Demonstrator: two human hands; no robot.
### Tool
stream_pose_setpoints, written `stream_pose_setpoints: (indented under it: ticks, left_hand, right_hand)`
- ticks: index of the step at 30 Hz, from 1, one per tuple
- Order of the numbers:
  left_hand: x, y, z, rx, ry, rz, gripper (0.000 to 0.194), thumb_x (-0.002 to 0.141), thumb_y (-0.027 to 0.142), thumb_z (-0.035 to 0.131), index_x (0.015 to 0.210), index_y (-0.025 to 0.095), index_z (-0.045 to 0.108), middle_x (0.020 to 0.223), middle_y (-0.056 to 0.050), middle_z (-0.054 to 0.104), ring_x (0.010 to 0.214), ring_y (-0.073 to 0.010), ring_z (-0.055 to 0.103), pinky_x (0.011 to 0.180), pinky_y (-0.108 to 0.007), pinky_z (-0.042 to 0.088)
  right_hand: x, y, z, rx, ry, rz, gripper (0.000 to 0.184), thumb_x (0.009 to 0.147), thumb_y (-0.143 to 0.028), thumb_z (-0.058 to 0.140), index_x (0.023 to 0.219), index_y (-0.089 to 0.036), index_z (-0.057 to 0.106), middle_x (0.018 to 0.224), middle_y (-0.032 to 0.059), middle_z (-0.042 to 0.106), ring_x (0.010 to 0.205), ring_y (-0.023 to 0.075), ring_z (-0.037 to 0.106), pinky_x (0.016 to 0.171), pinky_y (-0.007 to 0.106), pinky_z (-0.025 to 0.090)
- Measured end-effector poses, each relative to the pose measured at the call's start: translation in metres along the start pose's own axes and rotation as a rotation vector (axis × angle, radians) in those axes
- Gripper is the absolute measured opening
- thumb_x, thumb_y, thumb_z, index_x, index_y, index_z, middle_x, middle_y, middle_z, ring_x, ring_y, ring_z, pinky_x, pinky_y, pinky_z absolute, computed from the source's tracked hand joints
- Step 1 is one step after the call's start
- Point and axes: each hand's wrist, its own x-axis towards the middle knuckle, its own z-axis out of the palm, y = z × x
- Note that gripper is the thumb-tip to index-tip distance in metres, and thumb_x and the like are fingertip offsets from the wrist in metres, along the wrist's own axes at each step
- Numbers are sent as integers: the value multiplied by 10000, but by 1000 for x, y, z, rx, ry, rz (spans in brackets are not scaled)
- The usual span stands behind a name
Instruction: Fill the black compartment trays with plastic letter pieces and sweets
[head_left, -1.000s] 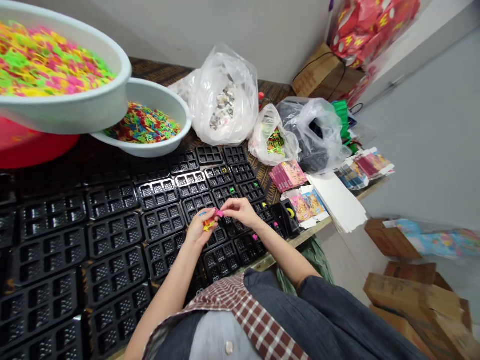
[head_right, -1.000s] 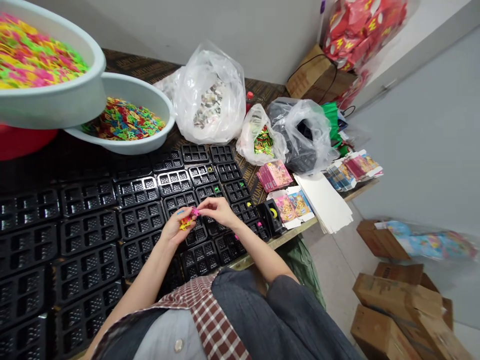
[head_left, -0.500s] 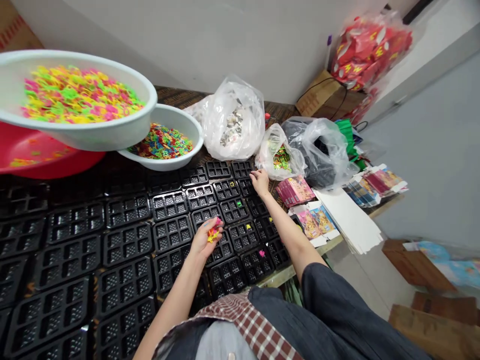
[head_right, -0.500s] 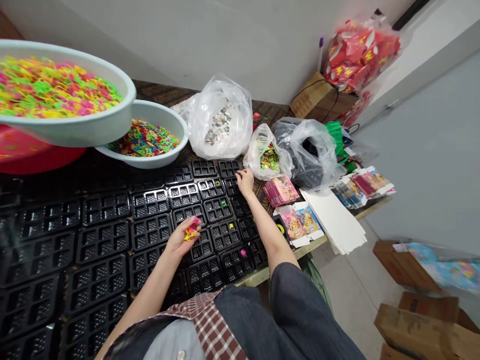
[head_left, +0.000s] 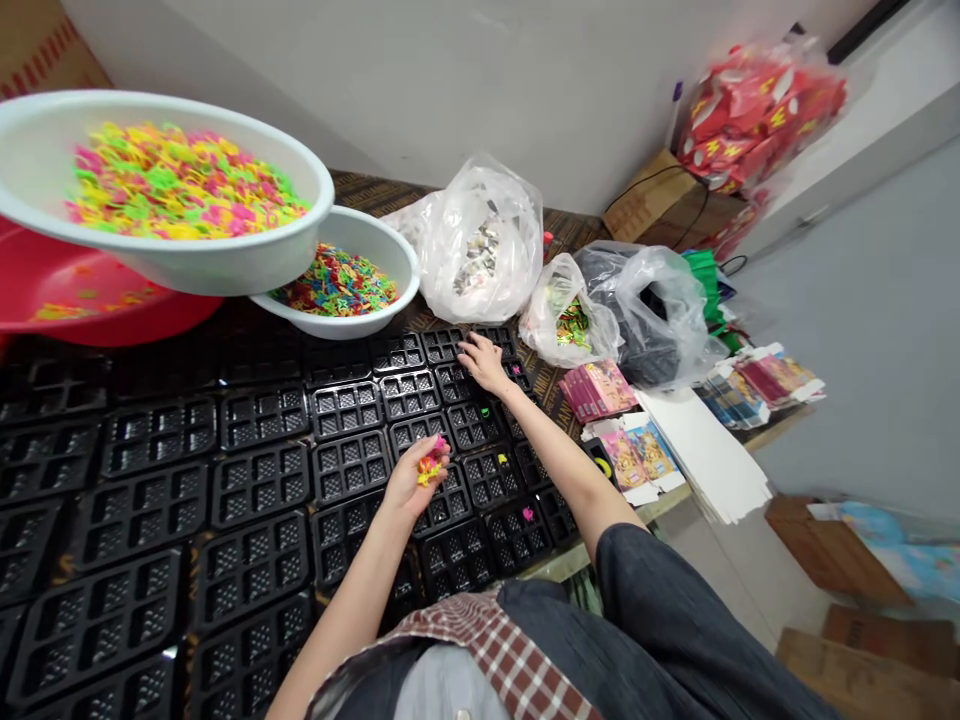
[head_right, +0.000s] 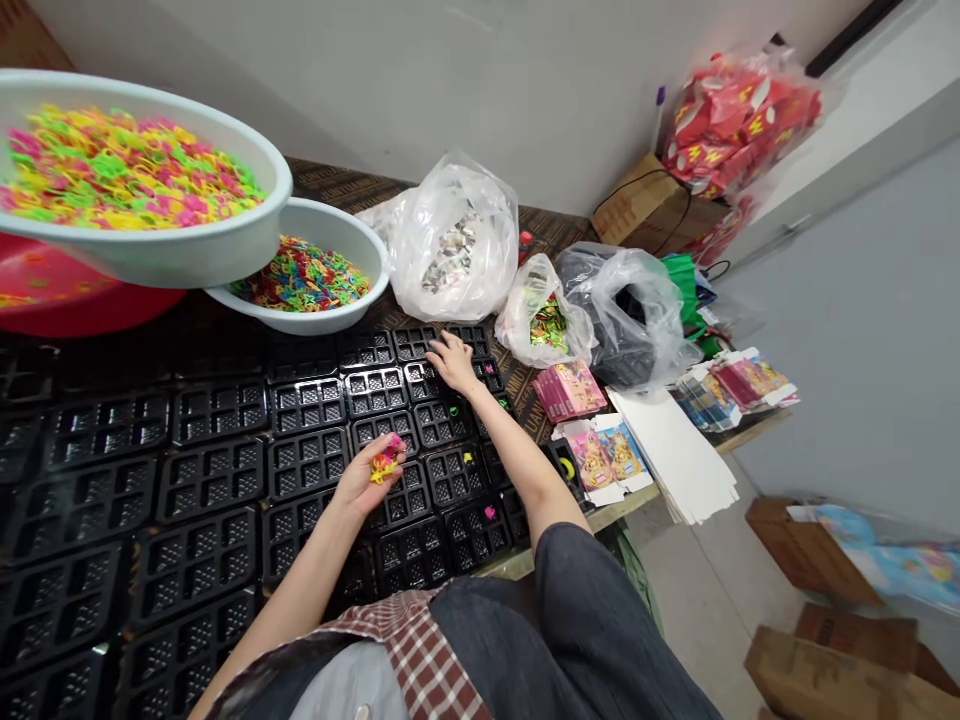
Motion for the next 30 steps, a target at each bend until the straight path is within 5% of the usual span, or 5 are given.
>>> stream_pose_setpoints:
  ticks: [7,14,17,23,30]
  left_hand:
    - [1,-1,0,-17,14,-31,75,755,109,665,692,120,625,613,-48,643,472,-89,565,368,-143,403]
    - [1,1,1,-50,26,5,68,757,88,671,706,119,639,591,-32,640,458,-83,569,371,-133,415]
    - [1,2,0,-71,28,43,64,754,79,683,716,115,644,590,-25,636,459,-79,571,383,-130,426]
    - [4,0,1,-98,72,100,107,740,66,688,701,137,617,574,10,624,447,-73,568,388,-125,420]
    - [0,1,3,-65,78,100,170,835,250,605,756,107,652,647,-60,674,460,-98,588,379,-151,420]
  right_hand:
    - [-2,34,-4,-27,-40,203,465,1005,-449,370,1403,-251,505,1513,142,414,1411,323,320,1088,618,258]
    - [-5,5,-20,-40,-48,220,526,982,-368,474,1468,-175,420,1568,205,283,1463,328,241,1132,602,213]
    - [-28,-30,-36,133,59,15,472,959,-358,537,1401,-194,515,1468,181,459,1378,296,398,1109,532,310]
    - [-110,-97,-35,542,-227,-458,264,916,-345,626,1108,-189,720,920,60,724,830,160,667,786,280,523]
    - [-73,-51,-38,456,144,-237,175,901,-318,632,989,-213,741,945,57,734,853,184,667,826,309,517]
